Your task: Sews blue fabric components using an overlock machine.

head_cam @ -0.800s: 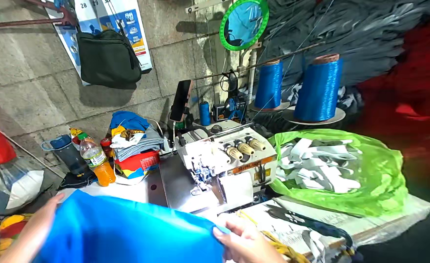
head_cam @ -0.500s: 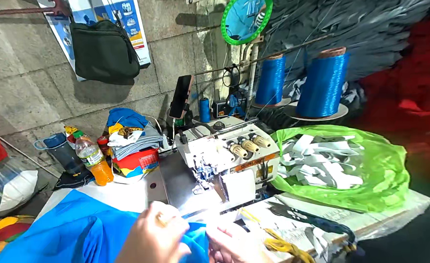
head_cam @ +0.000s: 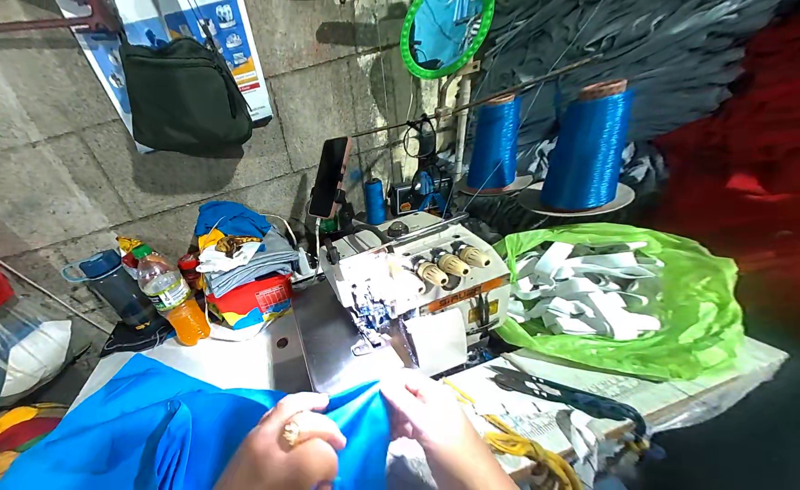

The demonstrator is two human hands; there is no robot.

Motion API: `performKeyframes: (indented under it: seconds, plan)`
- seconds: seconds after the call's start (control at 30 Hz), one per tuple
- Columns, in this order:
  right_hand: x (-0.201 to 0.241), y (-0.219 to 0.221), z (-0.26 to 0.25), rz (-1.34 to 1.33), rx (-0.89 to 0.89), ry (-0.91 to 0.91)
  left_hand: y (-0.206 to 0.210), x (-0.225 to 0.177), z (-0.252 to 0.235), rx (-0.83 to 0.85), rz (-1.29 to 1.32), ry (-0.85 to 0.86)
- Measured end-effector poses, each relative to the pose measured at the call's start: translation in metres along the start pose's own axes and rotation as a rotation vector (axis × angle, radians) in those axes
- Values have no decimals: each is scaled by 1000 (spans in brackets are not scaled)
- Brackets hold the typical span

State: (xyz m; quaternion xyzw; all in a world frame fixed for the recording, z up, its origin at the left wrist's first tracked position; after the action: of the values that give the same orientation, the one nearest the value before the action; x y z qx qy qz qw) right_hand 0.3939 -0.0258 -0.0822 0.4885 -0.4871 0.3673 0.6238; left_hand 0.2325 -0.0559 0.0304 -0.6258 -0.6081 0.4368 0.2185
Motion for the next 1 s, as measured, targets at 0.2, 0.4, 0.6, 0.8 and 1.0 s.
performKeyframes:
  seconds: [0.2, 0.4, 0.6, 0.8, 1.0]
  plan:
    - [25, 21, 1, -16, -51, -219, -32, -29, -28, -14, 276, 59]
    - [42, 48, 22, -49, 116, -237, -14, 15, -27, -301, 33, 52]
    - [55, 51, 38, 36, 156, -353, -21, 31, -17, -369, 111, -25]
    - [67, 55, 47, 156, 195, -516, -19, 41, -12, -329, 181, -178]
    - [67, 62, 61, 111, 230, -713, -39, 26, -19, -287, 60, -69]
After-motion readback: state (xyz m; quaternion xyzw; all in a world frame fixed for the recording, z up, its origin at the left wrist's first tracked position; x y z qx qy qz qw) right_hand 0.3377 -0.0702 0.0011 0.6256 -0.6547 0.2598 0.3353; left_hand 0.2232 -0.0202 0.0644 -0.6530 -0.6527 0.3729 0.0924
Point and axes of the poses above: each hand's wrist, its own z-axis away from the middle knuckle, its own y-axis out of the palm, x = y × z, the point moved 10 cm from there along -z, towards the middle knuckle, and after that the axes turned 6 degrees about y, right-handed, at the moved point
